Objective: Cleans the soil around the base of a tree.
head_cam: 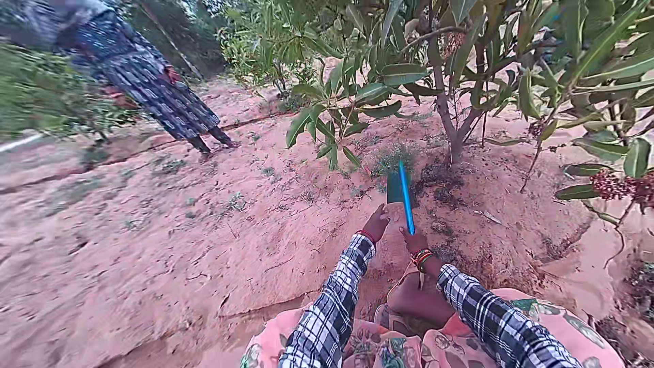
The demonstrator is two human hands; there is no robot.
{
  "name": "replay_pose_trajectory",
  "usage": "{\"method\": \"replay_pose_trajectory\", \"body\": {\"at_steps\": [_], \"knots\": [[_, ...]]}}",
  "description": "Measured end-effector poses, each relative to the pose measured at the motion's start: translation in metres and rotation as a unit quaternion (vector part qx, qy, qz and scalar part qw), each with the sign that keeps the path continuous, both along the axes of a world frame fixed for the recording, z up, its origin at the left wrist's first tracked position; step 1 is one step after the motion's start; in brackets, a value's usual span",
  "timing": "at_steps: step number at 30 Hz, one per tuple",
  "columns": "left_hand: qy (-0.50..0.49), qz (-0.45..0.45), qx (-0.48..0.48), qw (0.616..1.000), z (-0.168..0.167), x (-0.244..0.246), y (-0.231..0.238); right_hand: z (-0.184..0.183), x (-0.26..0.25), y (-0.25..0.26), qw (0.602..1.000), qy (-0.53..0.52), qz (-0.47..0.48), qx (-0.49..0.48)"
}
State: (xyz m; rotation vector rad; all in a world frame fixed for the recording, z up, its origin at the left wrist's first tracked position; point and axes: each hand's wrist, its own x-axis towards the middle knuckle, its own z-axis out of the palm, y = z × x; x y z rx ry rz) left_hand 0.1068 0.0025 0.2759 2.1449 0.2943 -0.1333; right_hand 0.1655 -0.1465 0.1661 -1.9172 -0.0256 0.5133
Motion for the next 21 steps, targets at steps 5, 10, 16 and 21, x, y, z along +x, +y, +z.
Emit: {"method": "replay_pose_trajectory", "body": {"at_steps": [5, 10, 16, 21], "knots": [[0.114, -0.082, 0.224, 0.964, 0.039, -0.126, 0.022, 0.121, 0.0, -0.096, 0.996, -0.069, -0.017, -0.06], [0.336, -0.283, 0.384, 0.812, -0.04, -0.245, -0.004, 0.145, -0.054, -0.227, 0.983, -0.103, -0.006, -0.15], [0.212, -0.224, 0.459, 0.833, 0.001, -0.231, -0.02, 0.184, -0.102, -0.308, 0.951, -0.159, 0.003, -0.265], [-0.066, 0.067, 0.471, 0.877, 0.117, -0.169, 0.019, 0.225, -0.092, -0.314, 0.954, -0.166, -0.019, -0.247]]}}
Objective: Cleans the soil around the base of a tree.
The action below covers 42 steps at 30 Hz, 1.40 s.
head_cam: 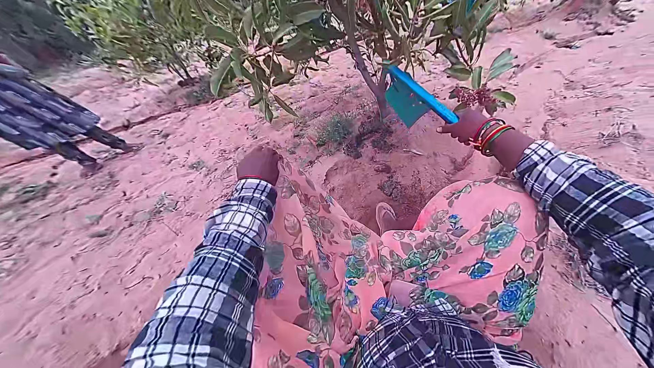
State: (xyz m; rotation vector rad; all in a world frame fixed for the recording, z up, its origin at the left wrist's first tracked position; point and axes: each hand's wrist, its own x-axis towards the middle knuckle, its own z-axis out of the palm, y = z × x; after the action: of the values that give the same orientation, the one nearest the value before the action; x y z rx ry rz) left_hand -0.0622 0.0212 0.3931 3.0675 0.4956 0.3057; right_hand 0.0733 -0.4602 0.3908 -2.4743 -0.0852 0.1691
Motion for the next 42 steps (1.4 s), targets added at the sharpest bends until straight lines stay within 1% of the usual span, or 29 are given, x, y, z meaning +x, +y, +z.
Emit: {"method": "replay_pose_trajectory", "body": {"at_steps": [2, 4, 7, 9, 11, 12, 13, 14, 15, 16, 17, 18, 19, 21, 22, 23, 25, 27, 29, 30, 32, 35, 36, 37, 38, 39, 40, 41, 42], "knots": [[-0.007, 0.056, 0.009, 0.998, 0.023, 0.029, 0.009, 0.012, 0.011, 0.007, 1.0, -0.004, -0.002, 0.002], [0.026, 0.079, 0.029, 0.996, 0.014, 0.063, 0.005, 0.009, 0.024, 0.013, 1.0, 0.006, -0.007, 0.012], [0.066, 0.089, 0.011, 0.994, -0.034, 0.105, -0.009, -0.018, 0.043, 0.021, 0.999, 0.038, -0.005, 0.031], [0.098, 0.129, -0.011, 0.987, -0.076, 0.129, -0.001, -0.039, 0.065, 0.026, 0.998, 0.061, 0.011, 0.013], [0.231, 0.143, -0.012, 0.962, -0.127, 0.146, 0.007, -0.061, 0.079, 0.025, 0.995, 0.095, 0.036, -0.024], [0.341, 0.109, -0.007, 0.934, -0.153, 0.155, 0.011, -0.069, 0.084, 0.025, 0.991, 0.111, 0.056, -0.054], [0.454, 0.052, 0.006, 0.889, -0.182, 0.169, 0.01, -0.077, 0.094, 0.024, 0.985, 0.12, 0.082, -0.092], [0.536, -0.015, 0.025, 0.844, -0.212, 0.18, 0.002, -0.085, 0.106, 0.023, 0.976, 0.125, 0.112, -0.14], [0.584, -0.074, 0.018, 0.808, -0.234, 0.181, -0.018, -0.094, 0.118, 0.023, 0.962, 0.133, 0.144, -0.19], [0.604, -0.112, -0.031, 0.788, -0.25, 0.173, -0.043, -0.101, 0.129, 0.026, 0.945, 0.147, 0.171, -0.237], [0.614, -0.138, -0.112, 0.769, -0.261, 0.157, -0.07, -0.11, 0.138, 0.029, 0.926, 0.159, 0.195, -0.28], [0.622, -0.143, -0.214, 0.74, -0.263, 0.134, -0.099, -0.12, 0.145, 0.033, 0.911, 0.167, 0.215, -0.311], [0.631, -0.155, -0.299, 0.699, -0.255, 0.109, -0.126, -0.128, 0.149, 0.038, 0.893, 0.184, 0.23, -0.339], [0.65, -0.211, -0.393, 0.615, -0.23, 0.065, -0.173, -0.144, 0.148, 0.043, 0.867, 0.212, 0.249, -0.377], [0.65, -0.223, -0.41, 0.6, -0.209, 0.053, -0.192, -0.147, 0.145, 0.045, 0.856, 0.227, 0.255, -0.388], [0.651, -0.237, -0.4, 0.6, -0.197, 0.048, -0.205, -0.149, 0.143, 0.043, 0.848, 0.24, 0.261, -0.395], [0.626, -0.298, -0.386, 0.608, -0.208, 0.046, -0.206, -0.154, 0.141, 0.034, 0.841, 0.251, 0.275, -0.392], [0.582, -0.25, -0.404, 0.66, -0.196, 0.055, -0.196, -0.157, 0.139, 0.029, 0.84, 0.244, 0.282, -0.393], [0.499, -0.143, -0.466, 0.717, -0.173, 0.061, -0.194, -0.156, 0.132, 0.023, 0.842, 0.233, 0.266, -0.408], [0.441, -0.085, -0.512, 0.732, -0.161, 0.062, -0.193, -0.155, 0.128, 0.023, 0.842, 0.226, 0.256, -0.418], [0.302, -0.015, -0.615, 0.728, -0.124, 0.071, -0.195, -0.149, 0.123, 0.022, 0.84, 0.209, 0.253, -0.432], [0.04, -0.015, -0.685, 0.727, -0.074, 0.123, -0.18, -0.137, 0.12, 0.024, 0.818, 0.222, 0.282, -0.449], [-0.031, -0.027, -0.661, 0.749, -0.065, 0.151, -0.162, -0.14, 0.12, 0.023, 0.821, 0.218, 0.281, -0.447], [-0.079, -0.04, -0.592, 0.801, -0.061, 0.178, -0.139, -0.143, 0.122, 0.022, 0.83, 0.206, 0.272, -0.441], [-0.083, -0.049, -0.504, 0.858, -0.063, 0.197, -0.118, -0.143, 0.122, 0.021, 0.842, 0.194, 0.256, -0.434], [-0.041, -0.059, -0.423, 0.903, -0.07, 0.206, -0.103, -0.141, 0.121, 0.02, 0.854, 0.179, 0.24, -0.426], [0.039, -0.071, -0.348, 0.934, -0.087, 0.205, -0.097, -0.135, 0.119, 0.021, 0.862, 0.17, 0.223, -0.423], [0.137, -0.083, -0.286, 0.945, -0.116, 0.196, -0.096, -0.129, 0.113, 0.022, 0.863, 0.171, 0.215, -0.425], [0.242, -0.097, -0.242, 0.935, -0.146, 0.181, -0.101, -0.122, 0.109, 0.024, 0.862, 0.178, 0.211, -0.425]]}}
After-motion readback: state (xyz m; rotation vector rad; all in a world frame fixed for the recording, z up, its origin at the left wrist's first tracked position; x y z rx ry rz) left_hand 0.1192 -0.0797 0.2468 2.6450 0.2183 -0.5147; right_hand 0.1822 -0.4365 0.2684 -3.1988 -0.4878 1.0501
